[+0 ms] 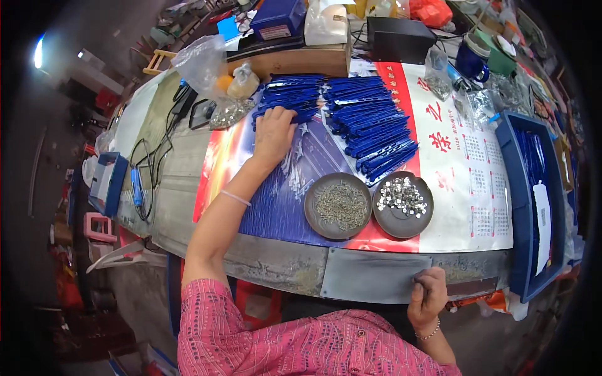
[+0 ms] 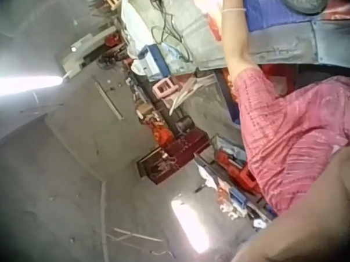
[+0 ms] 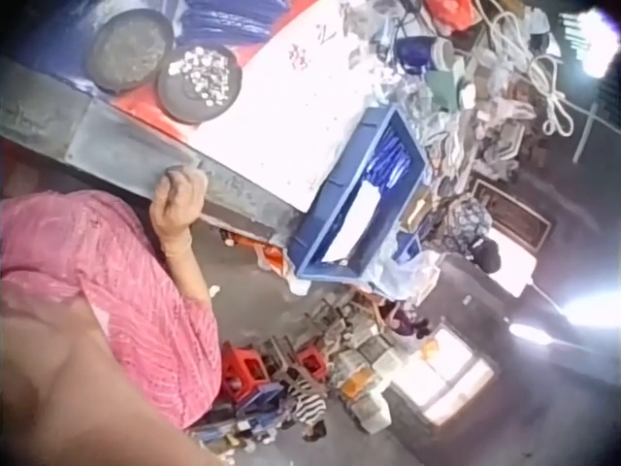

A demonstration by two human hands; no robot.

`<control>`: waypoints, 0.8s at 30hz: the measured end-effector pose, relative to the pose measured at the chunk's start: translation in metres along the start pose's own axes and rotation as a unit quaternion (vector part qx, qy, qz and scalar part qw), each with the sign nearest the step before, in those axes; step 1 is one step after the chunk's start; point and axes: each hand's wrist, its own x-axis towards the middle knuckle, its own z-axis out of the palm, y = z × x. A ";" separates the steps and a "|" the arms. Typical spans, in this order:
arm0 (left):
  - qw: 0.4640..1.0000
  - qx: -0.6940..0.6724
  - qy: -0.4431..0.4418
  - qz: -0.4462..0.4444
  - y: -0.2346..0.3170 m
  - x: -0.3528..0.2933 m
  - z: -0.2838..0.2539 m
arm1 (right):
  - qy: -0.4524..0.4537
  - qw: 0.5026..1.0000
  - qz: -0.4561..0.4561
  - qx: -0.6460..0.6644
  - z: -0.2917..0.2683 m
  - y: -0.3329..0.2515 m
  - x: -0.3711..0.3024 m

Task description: Assembling small metal pins into blue plastic housings at a manual workstation.

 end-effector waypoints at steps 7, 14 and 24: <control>1.000 0.008 -0.011 0.005 -0.003 0.001 0.000 | -0.008 1.000 0.014 -0.026 0.001 -0.003 0.003; 0.999 -0.006 -0.030 0.018 -0.004 -0.003 -0.005 | -0.010 0.999 0.009 -0.034 0.002 -0.004 0.001; 0.992 0.014 -0.069 0.101 0.014 -0.025 -0.029 | -0.002 0.999 0.011 -0.052 0.002 -0.007 0.004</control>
